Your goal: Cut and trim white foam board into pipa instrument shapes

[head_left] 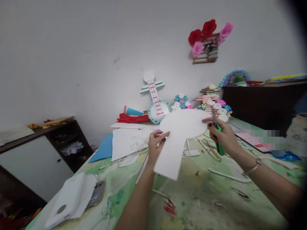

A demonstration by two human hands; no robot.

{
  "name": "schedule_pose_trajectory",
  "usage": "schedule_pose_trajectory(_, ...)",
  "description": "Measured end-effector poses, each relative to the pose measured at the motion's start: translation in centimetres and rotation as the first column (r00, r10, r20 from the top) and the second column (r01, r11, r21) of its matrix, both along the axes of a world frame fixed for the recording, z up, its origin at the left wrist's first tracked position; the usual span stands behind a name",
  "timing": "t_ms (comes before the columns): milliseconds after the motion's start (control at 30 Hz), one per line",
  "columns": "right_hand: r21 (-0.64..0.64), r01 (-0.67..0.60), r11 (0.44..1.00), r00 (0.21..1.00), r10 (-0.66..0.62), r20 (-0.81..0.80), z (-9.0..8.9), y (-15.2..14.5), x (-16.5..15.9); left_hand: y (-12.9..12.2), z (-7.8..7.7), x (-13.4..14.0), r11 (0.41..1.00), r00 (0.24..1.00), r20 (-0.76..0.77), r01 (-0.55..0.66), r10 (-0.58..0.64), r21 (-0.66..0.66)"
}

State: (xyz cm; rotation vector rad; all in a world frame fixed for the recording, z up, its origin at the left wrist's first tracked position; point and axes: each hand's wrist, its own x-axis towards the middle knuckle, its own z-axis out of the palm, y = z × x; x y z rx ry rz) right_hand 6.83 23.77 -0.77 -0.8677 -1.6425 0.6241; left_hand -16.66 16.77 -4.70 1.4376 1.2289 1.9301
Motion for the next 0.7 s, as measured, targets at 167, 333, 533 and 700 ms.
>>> schedule_pose_trajectory(167,0.009,0.047,0.999,0.993,-0.045,-0.113,-1.1,1.2,0.5,1.3,-2.4,1.9,0.919,0.884,0.374,0.359,-0.280,-0.162)
schedule_pose_trajectory(333,-0.024,0.056,0.998,0.980,-0.059,-0.192,-1.9,1.5,0.2,2.4,-4.9,3.4,0.919,0.935,0.337,0.224,-0.109,-0.325)
schedule_pose_trajectory(533,-0.059,0.026,0.998,0.975,-0.039,-0.218,-2.7,2.2,-2.3,2.2,-6.3,4.7,0.812,0.865,0.433,0.434,-0.253,-0.391)
schedule_pose_trajectory(700,-0.106,0.002,0.994,0.942,-0.038,-0.335,-4.4,2.7,-4.1,2.0,-7.3,6.2,0.817,0.825,0.515,0.454,-0.235,-0.355)
